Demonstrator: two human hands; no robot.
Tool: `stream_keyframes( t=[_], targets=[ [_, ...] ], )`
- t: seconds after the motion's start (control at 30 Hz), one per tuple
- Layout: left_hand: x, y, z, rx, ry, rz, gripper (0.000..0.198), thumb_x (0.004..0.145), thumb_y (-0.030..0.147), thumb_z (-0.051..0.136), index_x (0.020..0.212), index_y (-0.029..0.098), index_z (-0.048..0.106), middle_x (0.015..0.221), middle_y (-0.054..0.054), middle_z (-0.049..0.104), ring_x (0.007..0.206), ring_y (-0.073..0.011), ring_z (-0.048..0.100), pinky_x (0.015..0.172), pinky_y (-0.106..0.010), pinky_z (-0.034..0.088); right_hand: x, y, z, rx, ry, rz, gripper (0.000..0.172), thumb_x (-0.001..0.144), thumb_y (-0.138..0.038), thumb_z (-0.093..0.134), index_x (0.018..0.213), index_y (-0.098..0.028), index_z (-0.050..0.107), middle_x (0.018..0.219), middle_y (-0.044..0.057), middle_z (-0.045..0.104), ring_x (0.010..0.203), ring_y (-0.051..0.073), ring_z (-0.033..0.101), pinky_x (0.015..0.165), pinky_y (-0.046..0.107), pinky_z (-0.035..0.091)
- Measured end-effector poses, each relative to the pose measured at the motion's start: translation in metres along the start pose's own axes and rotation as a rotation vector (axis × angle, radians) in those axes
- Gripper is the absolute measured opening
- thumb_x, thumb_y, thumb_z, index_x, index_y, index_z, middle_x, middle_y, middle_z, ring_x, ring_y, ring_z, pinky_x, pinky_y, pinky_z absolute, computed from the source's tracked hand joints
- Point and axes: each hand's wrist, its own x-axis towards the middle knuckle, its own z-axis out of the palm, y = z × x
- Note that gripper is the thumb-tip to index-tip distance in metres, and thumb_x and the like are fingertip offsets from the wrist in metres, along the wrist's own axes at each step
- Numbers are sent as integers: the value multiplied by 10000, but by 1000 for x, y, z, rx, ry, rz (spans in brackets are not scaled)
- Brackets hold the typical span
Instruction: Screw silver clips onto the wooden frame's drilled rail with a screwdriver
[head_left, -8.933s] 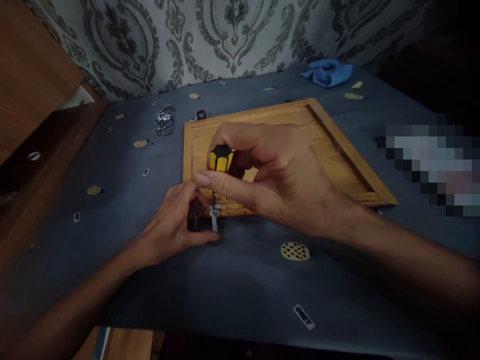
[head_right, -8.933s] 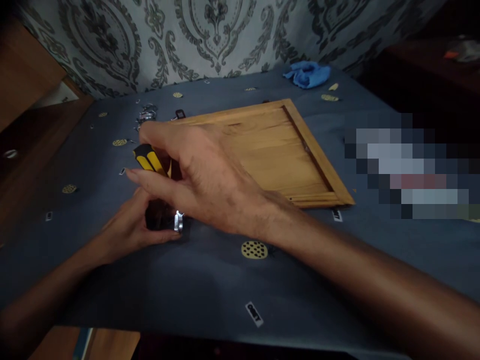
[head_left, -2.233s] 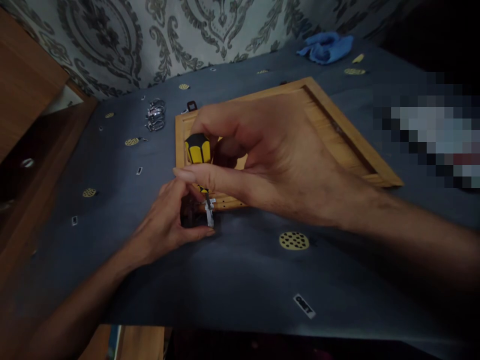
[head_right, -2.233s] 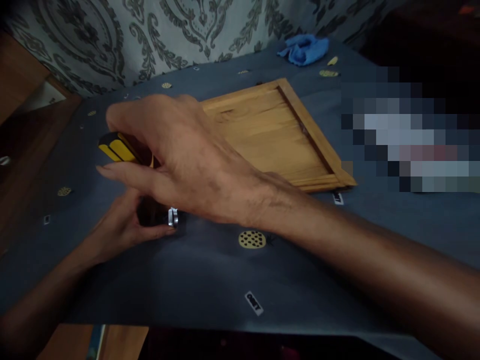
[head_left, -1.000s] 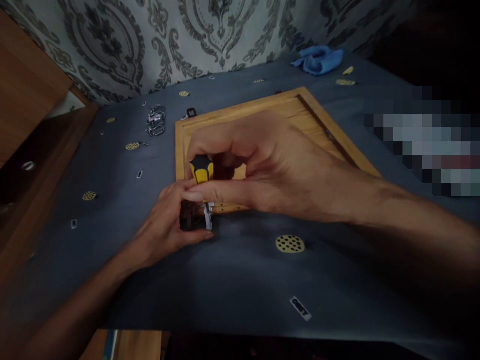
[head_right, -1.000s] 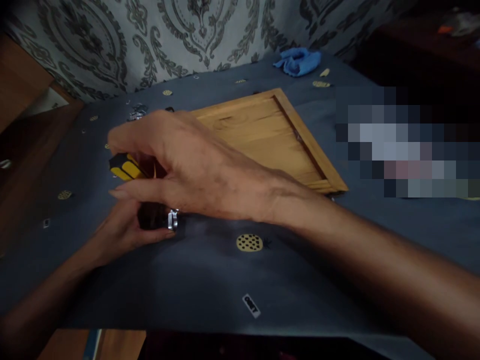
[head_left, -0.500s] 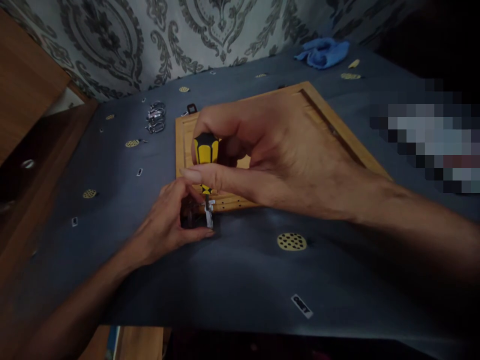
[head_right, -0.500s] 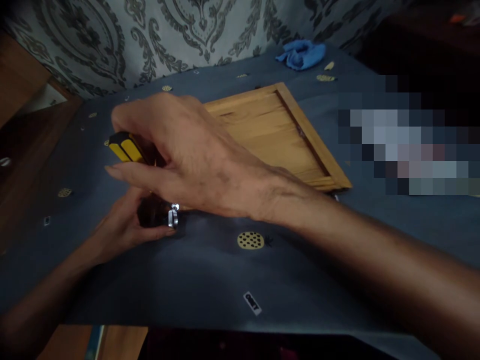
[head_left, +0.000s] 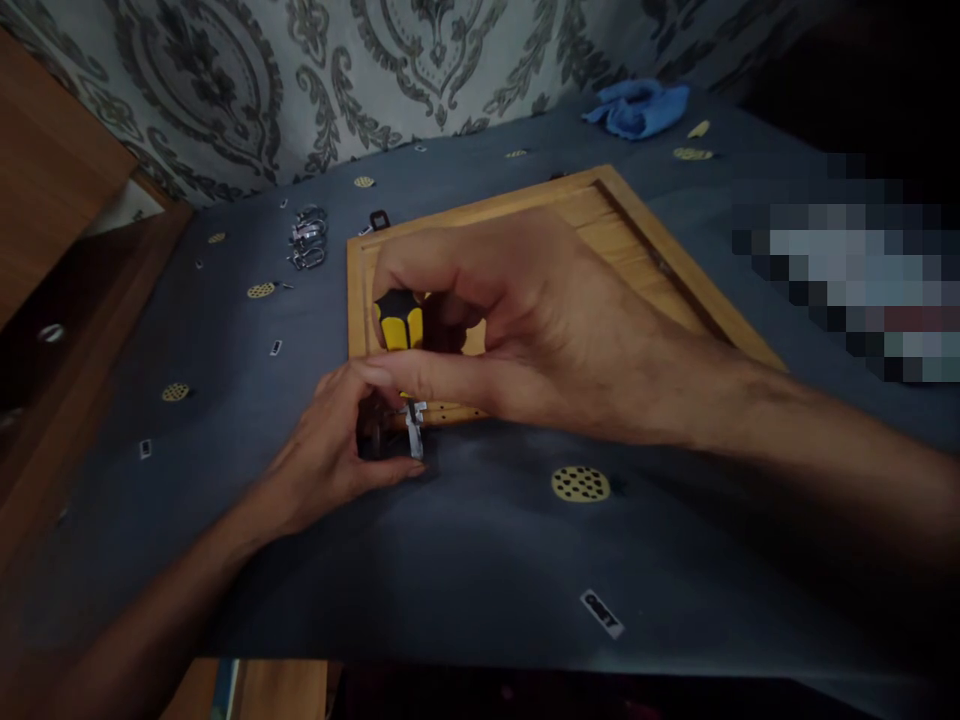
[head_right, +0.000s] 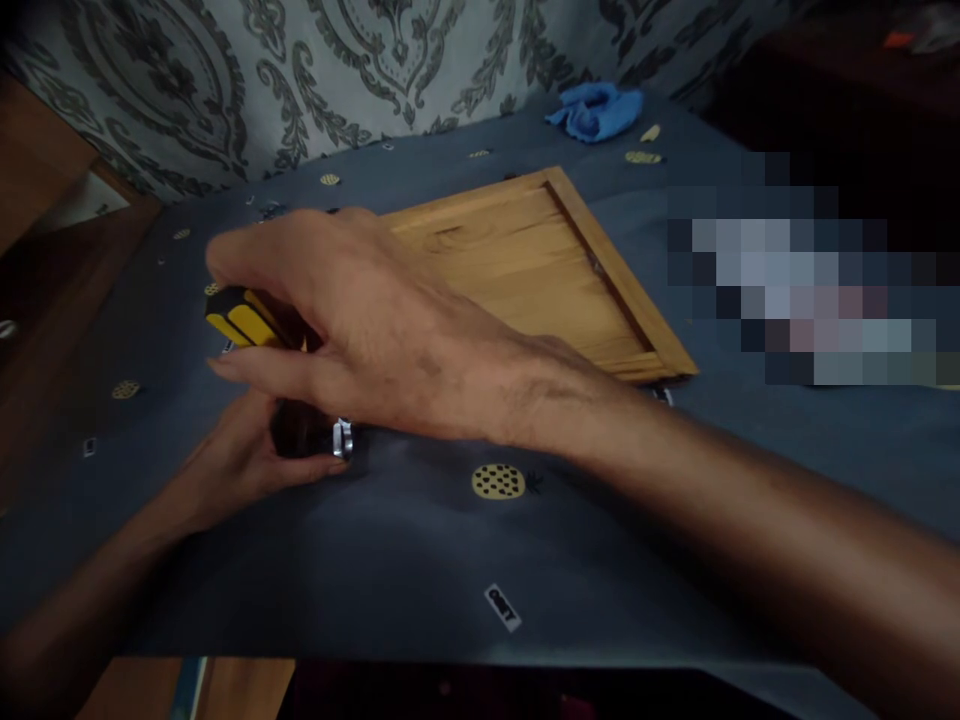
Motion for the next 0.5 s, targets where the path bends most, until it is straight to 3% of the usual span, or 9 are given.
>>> stream_keyframes(
  t=[0.13,0.23,0.4,0.5],
  targets=[
    [0,-1,0,6,-1,32,502,708,433,869,1108,265,617,1189,-62,680,1243,-371,606,1083,-576,493,0,-1,-1,-37,-26,-58,175,968,-246,699,841,-149,628,897,-14,594,832,89,511,711,213,384],
    [0,1,-1,-5,-1,-5,450,712,424,867,1053,253,629,1159,-62,687,1201,-376,623,1037,-567,529,0,0,1,-100,16,-72,171,975,-248,694,873,-143,607,818,-38,543,755,80,471,689,224,353],
    [-1,0,-1,-13,2,-29,415,693,406,876,984,245,628,1124,-70,688,1158,-369,628,1012,-571,537,-1,1,6,-111,60,-79,314,969,-285,699,782,-170,476,727,-64,441,668,78,391,659,250,313],
    [-1,-2,-1,-9,11,1,434,697,427,875,1006,254,625,1107,-59,689,1178,-364,620,1029,-561,528,0,1,3,-21,8,-59,216,978,-281,670,840,-155,562,780,-42,511,709,89,422,660,251,325]
  ],
)
